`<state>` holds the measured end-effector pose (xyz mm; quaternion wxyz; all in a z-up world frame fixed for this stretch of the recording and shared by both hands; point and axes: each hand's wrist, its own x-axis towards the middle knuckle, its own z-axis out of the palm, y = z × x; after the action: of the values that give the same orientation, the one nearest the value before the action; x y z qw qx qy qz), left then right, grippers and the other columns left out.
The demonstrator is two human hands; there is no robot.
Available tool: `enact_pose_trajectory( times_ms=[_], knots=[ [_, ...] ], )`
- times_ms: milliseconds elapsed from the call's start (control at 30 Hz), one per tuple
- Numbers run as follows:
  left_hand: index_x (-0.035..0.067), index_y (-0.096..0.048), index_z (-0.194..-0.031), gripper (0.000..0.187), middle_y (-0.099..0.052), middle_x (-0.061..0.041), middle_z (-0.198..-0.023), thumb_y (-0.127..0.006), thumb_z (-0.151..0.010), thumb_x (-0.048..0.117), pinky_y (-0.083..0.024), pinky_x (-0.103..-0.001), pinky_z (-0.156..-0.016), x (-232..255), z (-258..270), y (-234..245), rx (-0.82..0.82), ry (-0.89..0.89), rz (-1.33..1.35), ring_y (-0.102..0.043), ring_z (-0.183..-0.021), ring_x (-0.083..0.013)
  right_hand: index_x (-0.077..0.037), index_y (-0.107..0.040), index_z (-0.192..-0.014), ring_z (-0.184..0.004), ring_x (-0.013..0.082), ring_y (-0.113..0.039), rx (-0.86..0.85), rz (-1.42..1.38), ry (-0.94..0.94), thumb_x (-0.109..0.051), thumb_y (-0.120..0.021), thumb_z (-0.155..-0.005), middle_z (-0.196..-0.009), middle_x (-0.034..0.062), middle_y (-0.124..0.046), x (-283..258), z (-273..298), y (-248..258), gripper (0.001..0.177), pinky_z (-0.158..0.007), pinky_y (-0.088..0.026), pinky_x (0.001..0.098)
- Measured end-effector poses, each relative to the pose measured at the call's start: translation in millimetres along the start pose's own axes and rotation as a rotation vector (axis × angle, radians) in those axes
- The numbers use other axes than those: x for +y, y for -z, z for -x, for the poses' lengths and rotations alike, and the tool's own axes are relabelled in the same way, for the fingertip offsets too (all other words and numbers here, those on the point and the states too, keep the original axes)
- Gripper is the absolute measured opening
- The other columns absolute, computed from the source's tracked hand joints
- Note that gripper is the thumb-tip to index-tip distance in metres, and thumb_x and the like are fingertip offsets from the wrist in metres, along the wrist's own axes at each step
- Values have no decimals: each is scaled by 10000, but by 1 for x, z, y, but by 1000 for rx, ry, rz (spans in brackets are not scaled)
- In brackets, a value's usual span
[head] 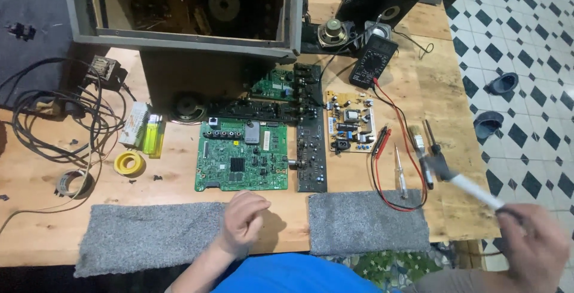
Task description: Soldering electronic components onto a circuit board using a soldering iron and solder wire
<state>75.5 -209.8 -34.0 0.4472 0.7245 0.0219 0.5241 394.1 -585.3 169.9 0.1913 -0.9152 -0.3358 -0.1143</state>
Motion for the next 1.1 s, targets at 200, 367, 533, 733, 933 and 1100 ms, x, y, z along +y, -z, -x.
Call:
enact_pose_trajectory(
  times_ms=[200,367,533,733,933,1100],
  knots=[
    [87,-598,-1158,423,-652,-120,-1028,-575,-980,471,-566,-336,-747,27,-30,-3,-70,-141,-116,-629,-865,-218,-120,-736,-988,-799,109,-731,-379,-495,493,-229,-659,-842,-876,-4,-781,-78,-7,-32,198,-895,-583,323],
    [77,-672,-964,455,-675,-111,-980,-487,-1003,491,-558,-376,-803,47,-36,-14,-197,-100,-26,-633,-883,-238,-81,-736,-943,-749,183,-697,-393,-466,497,-266,-627,-871,-836,28,-744,-114,-9,-39,227,-806,-541,366],
    [62,-665,-1131,409,-656,-188,-1249,-603,-959,429,-539,-521,-988,65,-55,-24,-433,-15,20,-656,-1113,-344,-117,-751,-931,-784,128,-746,-390,-478,548,-258,-704,-818,-858,-5,-783,-125,-5,-42,186,-973,-514,405],
    [-25,-583,-1298,589,-647,-208,-1275,-465,-1005,471,-467,-530,-1024,76,-62,-36,-727,-1,158,-611,-1182,-360,-104,-749,-936,-770,157,-728,-491,-585,629,-267,-631,-893,-856,-4,-768,-155,-9,-43,205,-963,-513,415],
    [11,-506,-1386,541,-670,-191,-1209,-529,-998,387,-533,-479,-773,72,-52,-45,-891,118,270,-662,-996,-371,-94,-747,-955,-733,147,-768,-480,-622,724,-286,-607,-920,-840,3,-789,-137,-1,-52,241,-967,-548,469],
    [60,-565,-1318,342,-648,-113,-925,-514,-1033,242,-525,-411,-577,63,-38,-46,-752,159,186,-637,-761,-287,-72,-735,-1002,-651,103,-783,-429,-723,468,-122,-773,-748,-781,8,-812,-107,12,-34,262,-633,-672,220]
  ],
)
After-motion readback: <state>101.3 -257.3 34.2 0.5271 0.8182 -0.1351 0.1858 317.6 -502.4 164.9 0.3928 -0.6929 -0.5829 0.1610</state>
